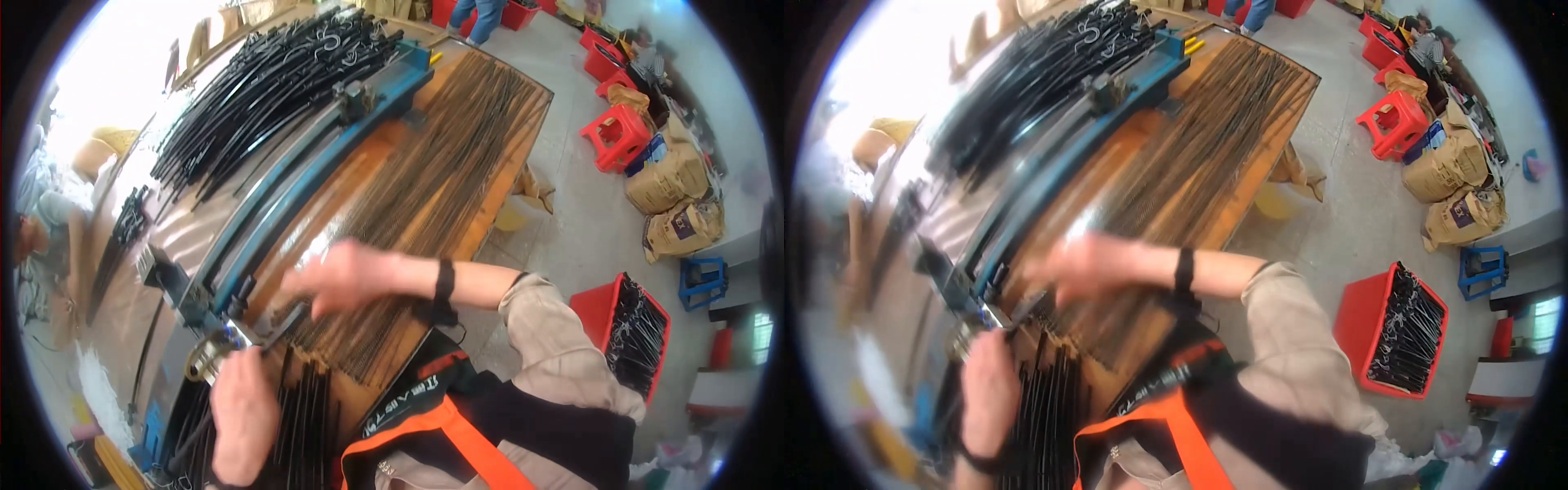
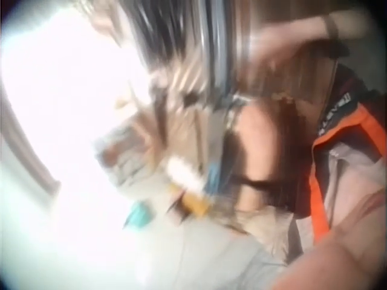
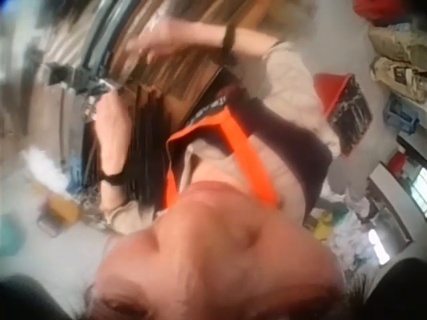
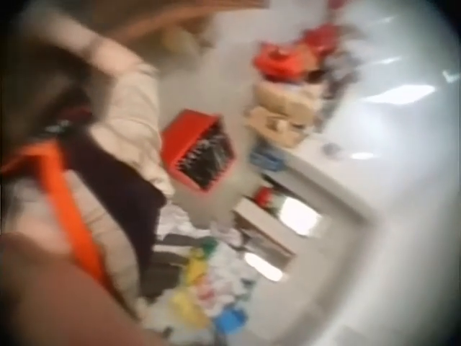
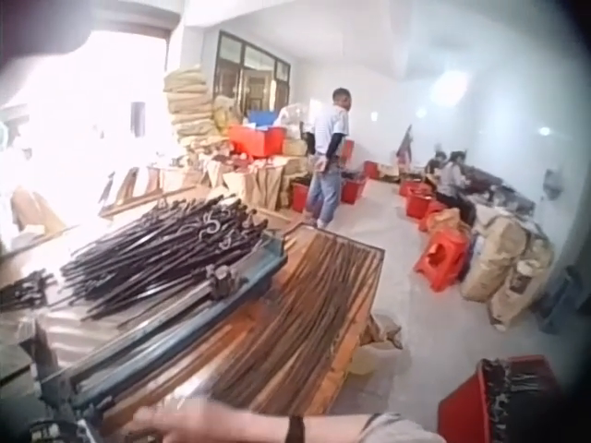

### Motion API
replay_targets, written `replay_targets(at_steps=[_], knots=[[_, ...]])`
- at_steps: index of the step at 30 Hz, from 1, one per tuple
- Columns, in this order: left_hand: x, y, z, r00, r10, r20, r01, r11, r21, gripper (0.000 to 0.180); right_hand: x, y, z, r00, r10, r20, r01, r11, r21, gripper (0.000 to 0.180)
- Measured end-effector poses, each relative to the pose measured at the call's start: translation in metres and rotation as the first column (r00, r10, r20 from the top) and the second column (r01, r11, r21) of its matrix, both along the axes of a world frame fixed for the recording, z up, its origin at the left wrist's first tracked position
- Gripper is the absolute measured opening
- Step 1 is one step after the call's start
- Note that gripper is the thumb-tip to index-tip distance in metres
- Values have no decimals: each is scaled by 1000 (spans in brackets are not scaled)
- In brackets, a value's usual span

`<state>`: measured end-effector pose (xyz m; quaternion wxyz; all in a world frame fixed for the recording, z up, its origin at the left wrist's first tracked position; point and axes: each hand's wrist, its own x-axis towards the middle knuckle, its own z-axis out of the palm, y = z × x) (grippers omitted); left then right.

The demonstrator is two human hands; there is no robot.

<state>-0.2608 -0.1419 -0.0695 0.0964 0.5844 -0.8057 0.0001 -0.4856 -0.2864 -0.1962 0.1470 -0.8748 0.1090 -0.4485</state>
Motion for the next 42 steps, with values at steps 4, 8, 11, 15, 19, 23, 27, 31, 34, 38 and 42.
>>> replay_targets(at_steps=[4,8,11,15,19,23,27,31,34,38,42], knots=[[10,-56,43,990,-103,91,112,989,-100,42,-87,-82,-16,882,-455,-125,465,883,69,52],[-8,-91,25,963,-177,205,155,981,121,50,-79,-96,10,937,-254,-240,278,958,75,47],[-18,-107,13,967,-197,161,191,980,52,46,-73,-85,9,939,-344,-17,344,932,114,43],[-18,-117,-4,969,-246,-37,240,964,-112,40,-93,-111,3,944,-330,-3,330,943,33,31],[-6,-121,-4,968,-242,63,247,966,-80,28,-71,-96,1,721,-662,-204,688,719,100,26],[11,-88,14,980,-108,167,132,981,-142,27,-30,-51,40,935,-352,-43,353,915,197,23],[38,-60,27,979,-8,205,48,981,-188,29,-50,-57,23,998,-6,-55,29,903,428,26],[36,-37,23,987,-19,160,46,985,-167,33,-1,-34,33,967,-164,194,98,945,311,26],[38,-29,22,995,-42,92,57,985,-165,35,28,-10,53,971,26,239,-58,991,124,24],[76,-8,21,988,71,139,-35,968,-247,38,11,-36,20,976,-155,153,152,988,28,32],[54,1,23,995,60,75,-49,988,-144,36,47,-20,19,979,-70,193,89,991,-96,33]])
